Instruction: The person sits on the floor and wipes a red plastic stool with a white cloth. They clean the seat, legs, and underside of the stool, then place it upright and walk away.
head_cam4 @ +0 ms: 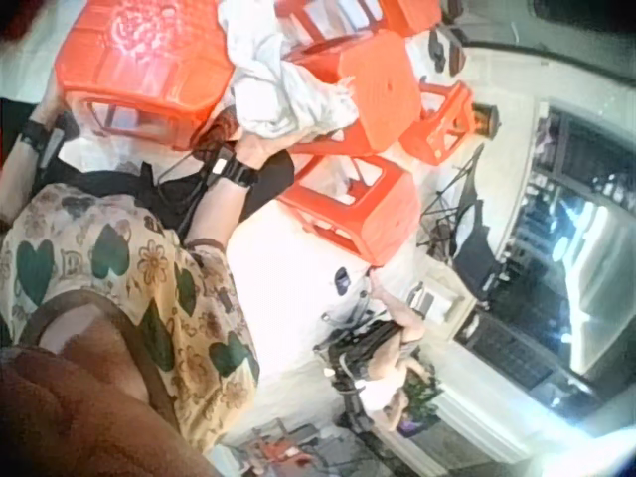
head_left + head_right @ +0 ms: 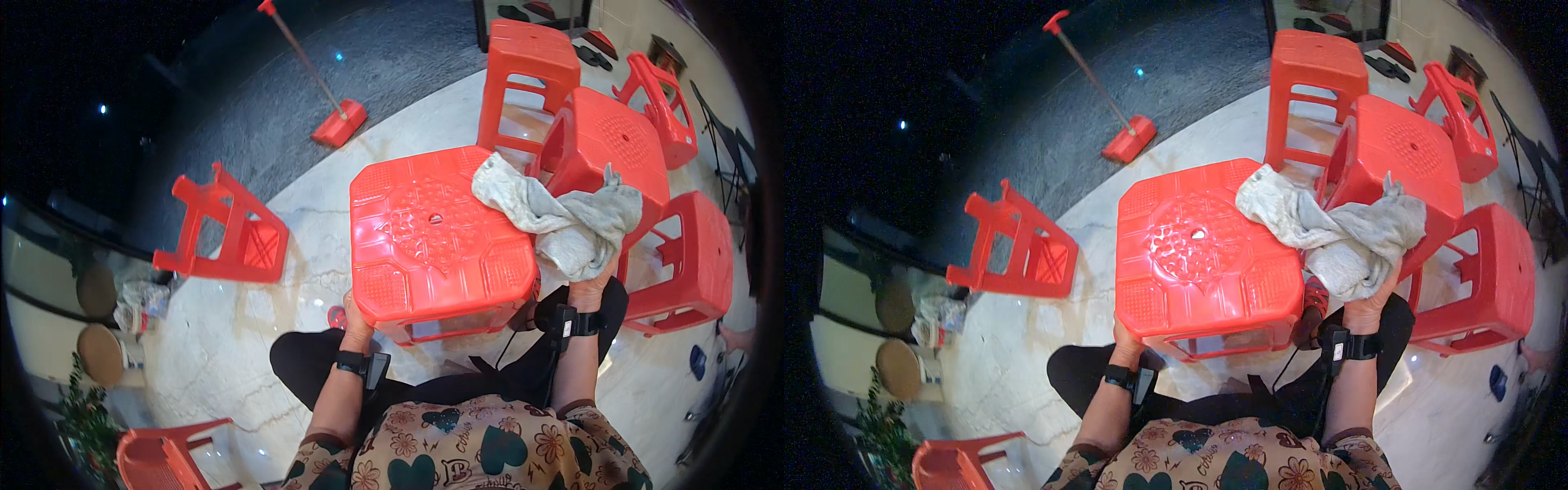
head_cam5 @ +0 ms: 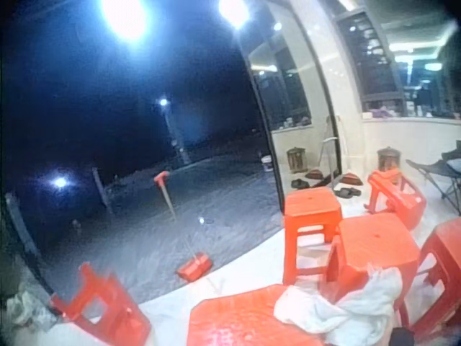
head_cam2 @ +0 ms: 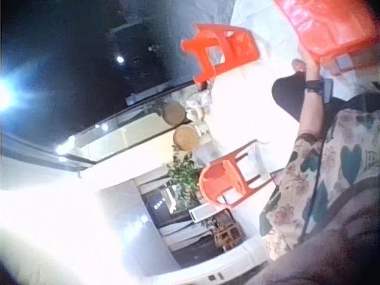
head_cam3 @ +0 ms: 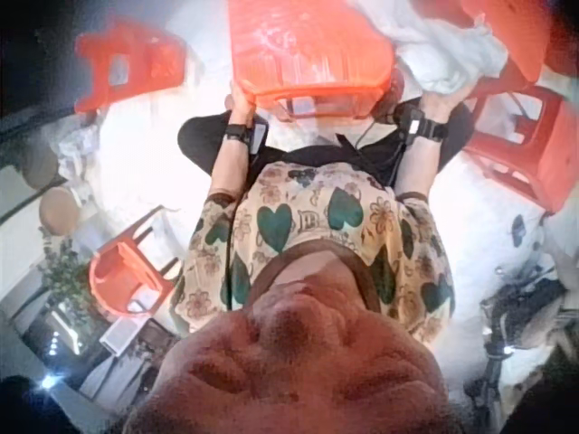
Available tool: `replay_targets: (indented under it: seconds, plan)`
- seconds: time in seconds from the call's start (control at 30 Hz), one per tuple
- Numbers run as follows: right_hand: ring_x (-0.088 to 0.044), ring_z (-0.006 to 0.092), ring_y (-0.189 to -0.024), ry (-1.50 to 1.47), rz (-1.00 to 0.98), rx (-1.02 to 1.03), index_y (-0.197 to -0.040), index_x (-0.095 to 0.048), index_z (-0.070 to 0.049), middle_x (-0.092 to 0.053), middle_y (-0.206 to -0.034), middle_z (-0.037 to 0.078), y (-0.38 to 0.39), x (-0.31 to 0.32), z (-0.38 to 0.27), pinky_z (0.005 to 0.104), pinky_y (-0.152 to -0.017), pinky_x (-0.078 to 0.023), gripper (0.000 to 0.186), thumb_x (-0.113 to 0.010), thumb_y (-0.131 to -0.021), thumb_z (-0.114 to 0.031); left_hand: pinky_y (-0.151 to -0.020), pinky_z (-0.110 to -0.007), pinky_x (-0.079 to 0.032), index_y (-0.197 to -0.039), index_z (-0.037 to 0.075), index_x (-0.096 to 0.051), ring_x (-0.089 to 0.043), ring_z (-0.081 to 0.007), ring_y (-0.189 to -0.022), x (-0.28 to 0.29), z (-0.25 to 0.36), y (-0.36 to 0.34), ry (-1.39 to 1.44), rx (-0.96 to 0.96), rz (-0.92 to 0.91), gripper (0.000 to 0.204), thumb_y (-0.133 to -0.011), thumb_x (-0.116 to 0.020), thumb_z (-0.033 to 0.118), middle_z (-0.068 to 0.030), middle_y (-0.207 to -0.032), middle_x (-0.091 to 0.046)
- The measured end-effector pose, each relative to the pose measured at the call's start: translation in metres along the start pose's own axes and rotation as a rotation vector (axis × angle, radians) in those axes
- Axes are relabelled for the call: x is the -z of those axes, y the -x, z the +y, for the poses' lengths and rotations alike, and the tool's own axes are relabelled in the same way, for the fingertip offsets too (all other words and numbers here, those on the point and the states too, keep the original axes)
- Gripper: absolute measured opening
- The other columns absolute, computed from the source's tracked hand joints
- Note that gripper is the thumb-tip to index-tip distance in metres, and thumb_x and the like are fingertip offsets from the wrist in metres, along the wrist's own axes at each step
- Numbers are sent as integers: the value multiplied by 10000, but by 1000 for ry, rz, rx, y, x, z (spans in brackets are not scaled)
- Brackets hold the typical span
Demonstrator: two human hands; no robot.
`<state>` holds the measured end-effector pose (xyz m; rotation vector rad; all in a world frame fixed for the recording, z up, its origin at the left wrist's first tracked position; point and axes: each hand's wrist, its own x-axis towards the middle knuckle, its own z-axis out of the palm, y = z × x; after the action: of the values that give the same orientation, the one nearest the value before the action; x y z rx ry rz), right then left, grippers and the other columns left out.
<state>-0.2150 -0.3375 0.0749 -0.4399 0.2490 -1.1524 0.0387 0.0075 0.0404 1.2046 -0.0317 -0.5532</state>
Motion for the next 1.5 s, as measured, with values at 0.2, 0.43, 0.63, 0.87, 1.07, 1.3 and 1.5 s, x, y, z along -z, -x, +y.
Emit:
replay_targets:
  seconds: [0.2, 0.43, 0.63, 0.87, 1.07, 1.3, 1.5]
  plan:
    - [-536, 301, -1198, 188, 83, -1, -1383, -438, -68, -534, -1332, 140, -12, 9, -37, 465, -1053, -403, 713, -675, -820, -436, -673, -256, -517, -1028, 0, -656, -623, -97, -774, 45, -23, 1, -262, -13, 23, 302, -984, -505, 258, -28, -929, -682]
    - [-527, 315, -1202, 409, -258, -46, -1397, -418, -68, -516, -1327, 155, 13, -110, -71, 475, -1050, -399, 814, -764, -741, -405, -817, -298, -464, -1100, 44, -565, -570, -133, -900, 19, 29, -3, -319, -115, 336, 292, -1000, -502, 311, -39, -950, -614]
    - [-477, 356, -1237, 1373, -1106, 49, -1417, -396, -96, -462, -1346, 171, 60, -235, 29, 499, -1054, -378, 921, -836, -663, -390, -946, -371, -403, -1217, 17, -492, -492, -247, -1144, -18, 57, 34, -619, -535, 248, 361, -971, -541, 276, -139, -1219, -517]
    - [-364, 454, -1280, 1851, -1472, 383, -1459, -363, -208, -381, -1395, 174, 101, -207, 124, 603, -1011, -337, 888, -795, -700, -372, -1057, -423, -343, -1429, -25, -298, -410, -332, -1272, -33, 38, 46, -600, -679, 183, 612, -991, -450, 374, -203, -1391, -365]
    - [-426, 419, -1209, 1912, -1588, 347, -1454, -364, -199, -408, -1347, 170, 98, -216, 120, 513, -974, -384, 898, -798, -680, -334, -1096, -414, -309, -1457, -47, -243, -391, -327, -1324, -35, 39, 48, -430, -677, 86, 713, -981, -470, 433, -217, -1446, -335]
    - [-530, 318, -960, 1990, -1592, 485, -1420, -391, -160, -505, -1092, 133, 88, -232, 146, 420, -722, -497, 822, -772, -700, -275, -1099, -410, -313, -1457, -61, -260, -405, -355, -1325, -35, 34, 57, -607, -642, 143, 601, -947, -474, 173, -265, -1424, -396]
    - [-562, 329, -903, 2037, -1258, 620, -1379, -415, -152, -524, -1051, 150, 44, -240, 219, 432, -684, -519, 704, -731, -761, -269, -1105, -411, -311, -1406, -46, -368, -410, -353, -1327, -35, 39, 57, -617, -665, 103, 507, -918, -453, 62, -231, -1436, -408]
